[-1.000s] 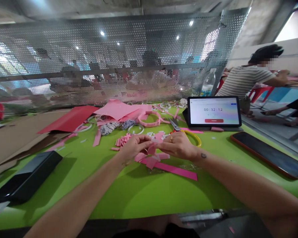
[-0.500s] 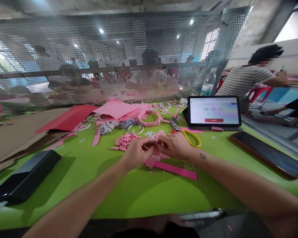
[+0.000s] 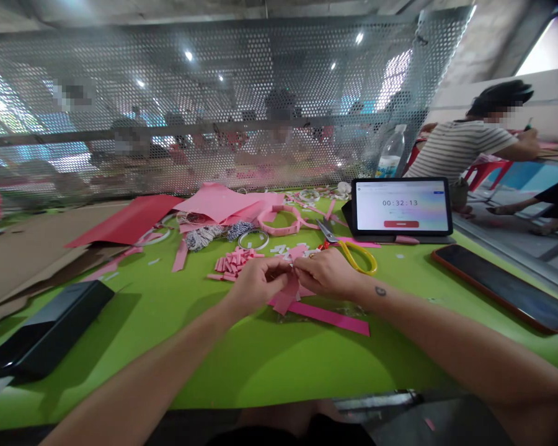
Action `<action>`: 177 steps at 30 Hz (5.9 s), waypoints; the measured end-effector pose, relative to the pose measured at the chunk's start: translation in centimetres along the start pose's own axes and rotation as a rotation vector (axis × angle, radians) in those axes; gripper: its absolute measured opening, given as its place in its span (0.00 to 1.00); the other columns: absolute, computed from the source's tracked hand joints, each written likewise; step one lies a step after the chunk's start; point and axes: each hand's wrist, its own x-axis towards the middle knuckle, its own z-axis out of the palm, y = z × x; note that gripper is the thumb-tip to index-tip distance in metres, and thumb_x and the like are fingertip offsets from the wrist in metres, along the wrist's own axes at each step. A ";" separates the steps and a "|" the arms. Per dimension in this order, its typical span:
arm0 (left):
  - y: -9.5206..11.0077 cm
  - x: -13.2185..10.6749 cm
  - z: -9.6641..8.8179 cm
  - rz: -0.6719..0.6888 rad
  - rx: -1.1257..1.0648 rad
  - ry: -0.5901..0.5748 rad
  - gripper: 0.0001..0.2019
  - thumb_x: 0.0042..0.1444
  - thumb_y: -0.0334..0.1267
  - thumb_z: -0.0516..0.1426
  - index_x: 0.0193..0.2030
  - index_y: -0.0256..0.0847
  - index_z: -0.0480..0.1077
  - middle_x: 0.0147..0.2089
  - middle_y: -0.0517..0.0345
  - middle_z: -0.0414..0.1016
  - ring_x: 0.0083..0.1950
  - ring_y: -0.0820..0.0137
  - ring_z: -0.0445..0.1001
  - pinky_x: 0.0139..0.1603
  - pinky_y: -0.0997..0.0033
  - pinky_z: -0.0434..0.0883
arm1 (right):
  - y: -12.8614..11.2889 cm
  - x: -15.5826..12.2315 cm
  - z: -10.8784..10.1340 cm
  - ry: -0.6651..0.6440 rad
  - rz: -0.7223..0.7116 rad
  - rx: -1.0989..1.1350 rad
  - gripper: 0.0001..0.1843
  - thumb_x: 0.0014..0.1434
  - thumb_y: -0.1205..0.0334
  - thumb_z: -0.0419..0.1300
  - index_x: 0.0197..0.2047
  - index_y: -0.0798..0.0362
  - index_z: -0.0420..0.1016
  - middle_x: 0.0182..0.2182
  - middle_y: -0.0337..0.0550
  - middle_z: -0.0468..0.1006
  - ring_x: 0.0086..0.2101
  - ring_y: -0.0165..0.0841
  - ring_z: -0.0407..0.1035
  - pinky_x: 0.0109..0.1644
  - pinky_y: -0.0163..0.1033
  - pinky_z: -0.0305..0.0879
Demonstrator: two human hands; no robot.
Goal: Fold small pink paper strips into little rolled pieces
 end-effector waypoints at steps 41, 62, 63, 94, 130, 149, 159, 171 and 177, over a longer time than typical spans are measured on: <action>1.2 -0.2 -0.1 -0.097 -0.145 -0.074 0.08 0.50 0.28 0.56 0.36 0.32 0.75 0.31 0.55 0.75 0.32 0.73 0.70 0.32 0.77 0.66 | 0.3 0.1 -0.8 -0.133 -0.109 0.515 0.10 0.59 0.64 0.48 0.26 0.56 0.63 0.19 0.36 0.68 0.20 0.23 0.55 0.26 0.31 0.46; 1.0 -0.2 0.0 -0.107 -0.163 -0.085 0.08 0.50 0.30 0.56 0.36 0.33 0.75 0.31 0.55 0.75 0.32 0.73 0.70 0.32 0.77 0.66 | 0.5 -0.1 -0.5 -0.122 -0.144 0.533 0.09 0.56 0.69 0.47 0.26 0.56 0.62 0.19 0.35 0.68 0.20 0.23 0.56 0.26 0.30 0.48; 1.0 -0.2 0.0 -0.107 -0.163 -0.092 0.08 0.50 0.30 0.56 0.36 0.33 0.75 0.31 0.54 0.75 0.32 0.73 0.70 0.32 0.76 0.66 | 0.5 -0.1 -0.5 -0.124 -0.150 0.530 0.09 0.56 0.69 0.47 0.26 0.56 0.62 0.19 0.35 0.68 0.20 0.23 0.56 0.26 0.31 0.48; 1.2 -0.2 0.1 -0.151 -0.208 -0.059 0.08 0.48 0.28 0.57 0.34 0.32 0.76 0.29 0.56 0.74 0.29 0.75 0.69 0.30 0.79 0.65 | 0.4 0.0 -0.3 -0.122 -0.128 0.468 0.10 0.57 0.65 0.47 0.25 0.55 0.61 0.19 0.36 0.66 0.20 0.23 0.54 0.26 0.31 0.46; 1.0 -0.2 0.1 -0.153 -0.328 -0.048 0.05 0.50 0.33 0.59 0.32 0.33 0.74 0.30 0.56 0.74 0.30 0.75 0.70 0.31 0.78 0.66 | 0.7 -0.1 -0.7 -0.097 -0.110 0.670 0.13 0.60 0.66 0.47 0.24 0.56 0.63 0.20 0.37 0.70 0.21 0.24 0.58 0.27 0.30 0.52; 0.8 -0.1 0.1 -0.105 -0.284 0.127 0.09 0.56 0.39 0.55 0.31 0.35 0.69 0.27 0.62 0.66 0.28 0.78 0.65 0.29 0.79 0.64 | 0.0 -0.1 -0.5 -0.116 0.007 1.151 0.14 0.63 0.54 0.50 0.34 0.56 0.62 0.21 0.35 0.68 0.21 0.22 0.64 0.23 0.27 0.58; 0.8 -0.2 -0.2 -0.083 -0.138 0.171 0.11 0.59 0.40 0.51 0.33 0.35 0.68 0.27 0.59 0.69 0.28 0.75 0.68 0.29 0.76 0.67 | -0.2 -0.3 -0.6 -0.019 0.104 1.120 0.14 0.62 0.54 0.52 0.30 0.55 0.60 0.18 0.33 0.65 0.19 0.22 0.62 0.22 0.27 0.56; 1.2 -0.8 -0.2 0.444 0.542 0.298 0.09 0.57 0.31 0.53 0.42 0.37 0.72 0.38 0.51 0.76 0.38 0.69 0.73 0.42 0.68 0.69 | -0.5 0.0 -0.1 0.079 0.126 0.883 0.08 0.59 0.60 0.52 0.30 0.55 0.62 0.19 0.34 0.65 0.19 0.22 0.60 0.21 0.28 0.53; 1.5 -0.7 0.1 0.318 0.388 0.268 0.07 0.57 0.33 0.53 0.38 0.37 0.73 0.34 0.53 0.76 0.34 0.71 0.72 0.37 0.72 0.67 | -0.5 -0.2 -0.4 0.059 0.042 0.791 0.04 0.60 0.65 0.49 0.36 0.55 0.63 0.23 0.36 0.70 0.20 0.22 0.62 0.25 0.28 0.55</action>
